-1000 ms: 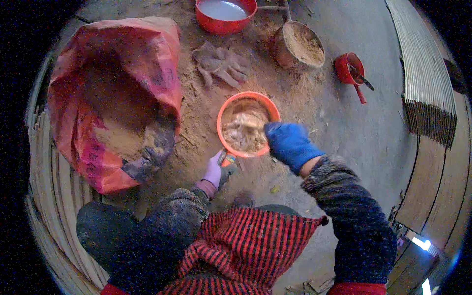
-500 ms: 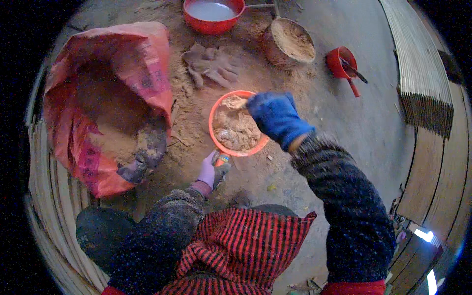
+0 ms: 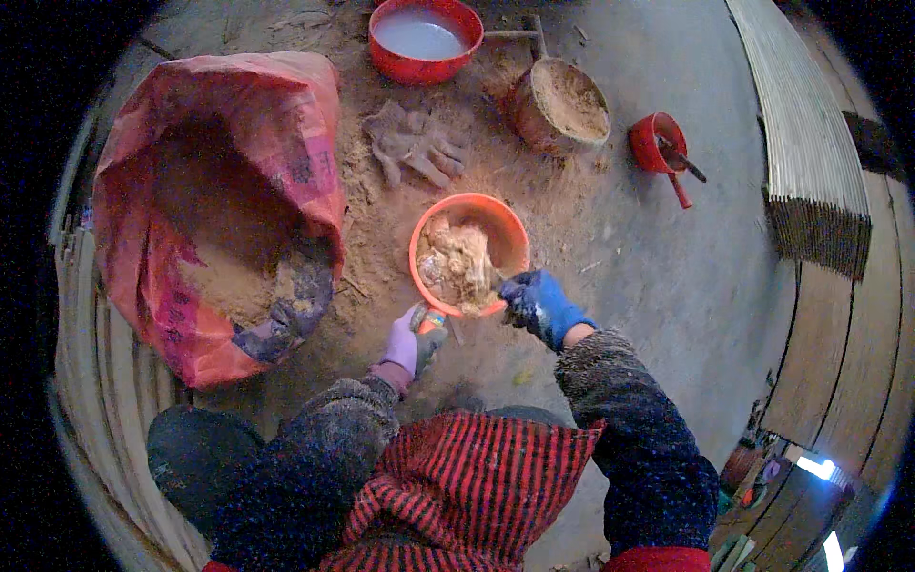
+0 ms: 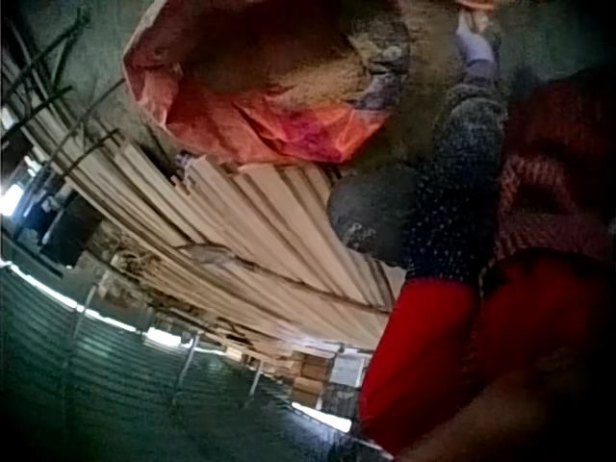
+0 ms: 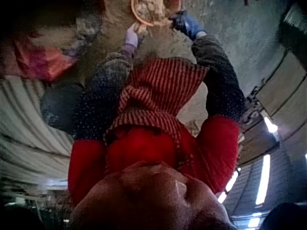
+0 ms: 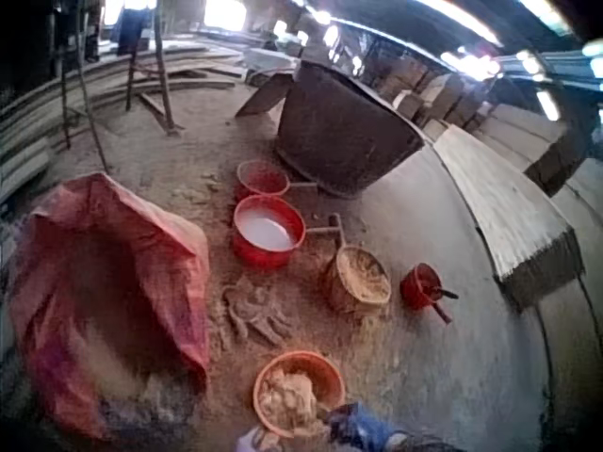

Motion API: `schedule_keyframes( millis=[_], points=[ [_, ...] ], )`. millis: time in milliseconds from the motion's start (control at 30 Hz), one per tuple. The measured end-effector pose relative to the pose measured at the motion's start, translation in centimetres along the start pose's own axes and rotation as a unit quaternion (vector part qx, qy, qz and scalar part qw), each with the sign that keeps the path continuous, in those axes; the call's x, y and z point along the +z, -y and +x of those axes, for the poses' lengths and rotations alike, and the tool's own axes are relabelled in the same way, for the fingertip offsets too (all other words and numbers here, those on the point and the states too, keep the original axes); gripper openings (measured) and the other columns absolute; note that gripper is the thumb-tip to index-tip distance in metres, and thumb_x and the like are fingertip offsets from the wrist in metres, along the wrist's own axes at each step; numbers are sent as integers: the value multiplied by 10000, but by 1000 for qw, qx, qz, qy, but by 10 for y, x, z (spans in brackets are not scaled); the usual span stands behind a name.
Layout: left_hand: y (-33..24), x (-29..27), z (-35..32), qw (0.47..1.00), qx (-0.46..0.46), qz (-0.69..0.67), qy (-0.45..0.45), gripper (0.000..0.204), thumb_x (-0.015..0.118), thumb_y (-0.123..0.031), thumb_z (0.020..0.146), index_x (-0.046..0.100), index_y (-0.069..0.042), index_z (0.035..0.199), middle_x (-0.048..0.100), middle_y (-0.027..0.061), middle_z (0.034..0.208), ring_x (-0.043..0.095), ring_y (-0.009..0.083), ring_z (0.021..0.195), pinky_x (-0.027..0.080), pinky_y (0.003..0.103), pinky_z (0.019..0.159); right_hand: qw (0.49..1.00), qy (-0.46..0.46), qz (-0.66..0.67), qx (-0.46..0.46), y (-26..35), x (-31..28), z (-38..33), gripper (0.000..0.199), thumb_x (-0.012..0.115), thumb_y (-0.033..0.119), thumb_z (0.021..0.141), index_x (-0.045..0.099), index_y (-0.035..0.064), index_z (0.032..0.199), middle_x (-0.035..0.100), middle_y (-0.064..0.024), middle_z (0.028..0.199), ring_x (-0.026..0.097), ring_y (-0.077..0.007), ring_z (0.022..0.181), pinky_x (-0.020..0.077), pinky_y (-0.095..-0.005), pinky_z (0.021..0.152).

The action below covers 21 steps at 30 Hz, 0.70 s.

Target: The person scoops a brown granular substance from a large red sack into an orange bowl containing a white liquid. They use a small tool to mix the ingredients together, repeatedly adding more of the granular substance to achieve a consistent mixture.

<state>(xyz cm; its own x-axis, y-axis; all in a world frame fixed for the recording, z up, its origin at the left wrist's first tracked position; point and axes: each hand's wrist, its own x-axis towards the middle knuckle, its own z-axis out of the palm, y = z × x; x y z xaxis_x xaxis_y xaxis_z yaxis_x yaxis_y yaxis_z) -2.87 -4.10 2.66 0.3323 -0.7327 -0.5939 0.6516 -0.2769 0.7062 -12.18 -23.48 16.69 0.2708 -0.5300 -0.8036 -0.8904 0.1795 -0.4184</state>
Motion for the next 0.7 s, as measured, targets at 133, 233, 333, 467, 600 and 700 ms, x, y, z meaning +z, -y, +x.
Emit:
schedule_keyframes(
  millis=[133, 233, 333, 467, 600, 700],
  points=[
    [-3, -12, -5, 994, 22, 105, -14, 451, 733, -89, 755, 592, -23, 1179, 610, -11, 861, 536, 81, 679, 466, 272, 570, 999, -23, 16, -33, 38, 8, -29, 358, 569, 337, 915, 647, -9, 867, 632, -68, 671, 585, -133, 561, 461, -273, 509],
    [-3, -9, -4, 998, 8, 68, -10, 451, 731, -85, 751, 591, -19, 1174, 614, -4, 871, 539, 80, 684, 468, 268, 572, 998, -5, -5, -55, 34, 14, -29, 325, 553, 321, 928, 663, 19, 886, 624, -60, 668, 579, -131, 570, 464, -278, 529],
    [7, 1, 0, 998, 49, -8, -24, 467, 719, -53, 744, 584, -16, 1189, 619, 4, 893, 541, 83, 674, 468, 266, 563, 995, -12, -52, -83, -13, 38, -3, 262, 567, 289, 894, 656, 47, 849, 639, -117, 686, 634, -232, 612, 505, -364, 614],
    [1, 0, -3, 998, -4, 56, 14, 501, 718, -15, 736, 572, -15, 1215, 623, 4, 932, 555, 90, 728, 475, 262, 593, 889, -125, -413, -153, -24, -4, 20, 279, 543, 301, 867, 690, 78, 947, 670, -198, 869, 640, -386, 809, 502, -476, 705],
    [9, -16, -2, 997, 11, 70, -16, 492, 720, -9, 744, 573, -16, 1214, 621, -3, 948, 558, 88, 773, 476, 257, 620, 988, -95, -112, -35, 20, -7, 0, 280, 555, 288, 893, 681, 39, 919, 658, -103, 697, 652, -210, 608, 502, -343, 568],
    [19, -15, -2, 998, 43, 46, -16, 480, 714, -6, 755, 573, -13, 1213, 620, -7, 947, 554, 85, 778, 472, 254, 622, 995, -55, 17, -84, 27, 8, -7, 277, 572, 265, 896, 666, 4, 882, 630, -64, 668, 605, -133, 550, 473, -286, 516]
  ],
)
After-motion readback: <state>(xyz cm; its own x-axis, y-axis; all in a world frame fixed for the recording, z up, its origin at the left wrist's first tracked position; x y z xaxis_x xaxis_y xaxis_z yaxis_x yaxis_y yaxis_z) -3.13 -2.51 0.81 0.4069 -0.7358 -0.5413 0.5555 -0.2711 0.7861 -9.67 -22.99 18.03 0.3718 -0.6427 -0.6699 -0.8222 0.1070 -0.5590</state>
